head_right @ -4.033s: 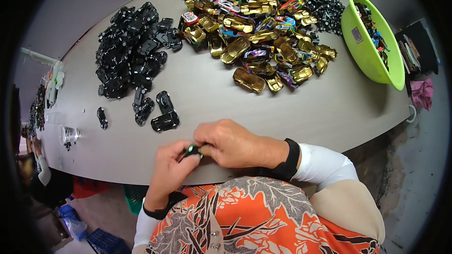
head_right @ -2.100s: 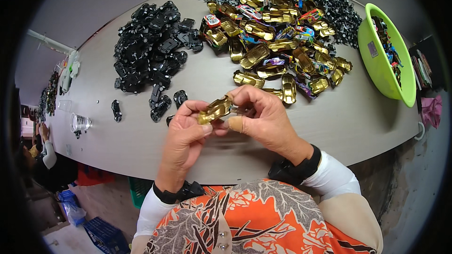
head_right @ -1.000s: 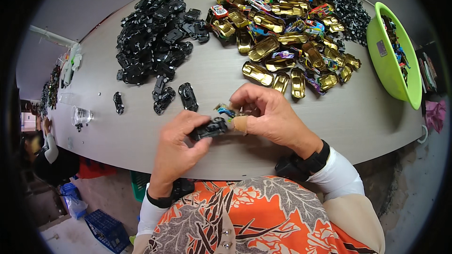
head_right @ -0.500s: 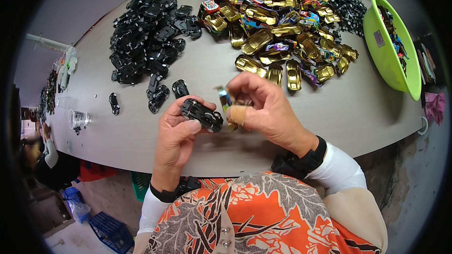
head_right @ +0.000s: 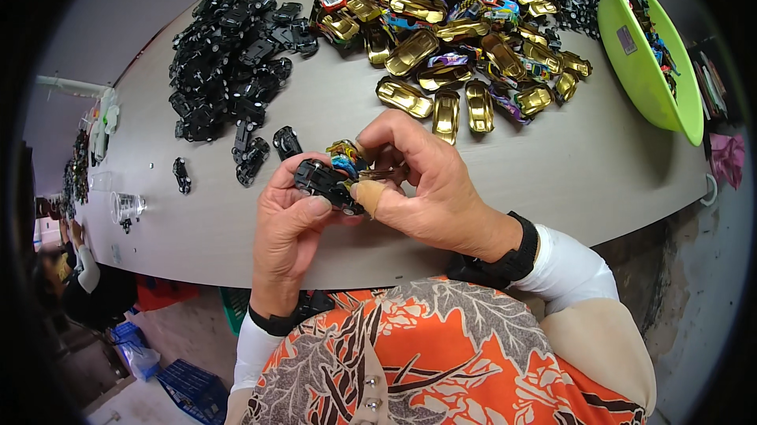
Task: The person assembles small toy cars by hand, repeatedly picking up black chassis and gold car bodies from piles on a table, fitting them together, and placing the completed units aside. The process is continuous and repetitive throughout the clip.
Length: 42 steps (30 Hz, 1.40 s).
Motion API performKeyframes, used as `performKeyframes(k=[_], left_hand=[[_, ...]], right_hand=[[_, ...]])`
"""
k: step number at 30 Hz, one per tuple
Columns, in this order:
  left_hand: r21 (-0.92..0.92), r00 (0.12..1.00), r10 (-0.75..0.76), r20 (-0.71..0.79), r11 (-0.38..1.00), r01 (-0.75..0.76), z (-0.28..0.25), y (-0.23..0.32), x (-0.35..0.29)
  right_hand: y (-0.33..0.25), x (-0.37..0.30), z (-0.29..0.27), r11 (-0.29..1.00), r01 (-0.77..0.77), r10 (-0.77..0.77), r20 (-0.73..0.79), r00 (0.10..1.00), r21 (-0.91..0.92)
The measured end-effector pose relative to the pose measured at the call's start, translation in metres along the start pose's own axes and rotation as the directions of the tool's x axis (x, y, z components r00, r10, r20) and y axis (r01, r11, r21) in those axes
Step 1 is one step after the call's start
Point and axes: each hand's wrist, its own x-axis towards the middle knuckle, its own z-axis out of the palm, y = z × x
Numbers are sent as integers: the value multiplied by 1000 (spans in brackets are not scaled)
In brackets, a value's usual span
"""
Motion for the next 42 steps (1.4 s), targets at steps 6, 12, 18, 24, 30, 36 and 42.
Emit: performKeyframes(k=[6, 12, 18, 24, 30, 36, 42], left_hand=[[117, 998, 60, -5, 991, -59, 2, -4, 0], [256, 994, 106, -12, 961, -100, 1, -6, -2], [284, 988, 145, 52, 946, -154, -4, -9, 1], [301, 991, 124, 53, 944, -134, -1, -8, 1], [690, 947, 273, 168, 654, -310, 8, -10, -2], [782, 886, 357, 295, 442, -439, 18, -12, -4], [741, 939, 280, 201, 584, -333, 11, -12, -4]], right_hand=[[1, 1, 4, 979, 69, -66, 19, 998, -193], [4, 3, 5, 960, 114, -115, 13, 993, -256], [3, 6, 0, 940, 184, -151, 130, 980, -288], [1, 5, 2, 962, 103, -75, 119, 990, -254], [-5, 5, 2, 952, 79, -58, 78, 995, -296], [0, 2, 1, 887, 197, -174, 93, 980, -417], [0, 3, 2, 808, 328, -278, 175, 944, -490]])
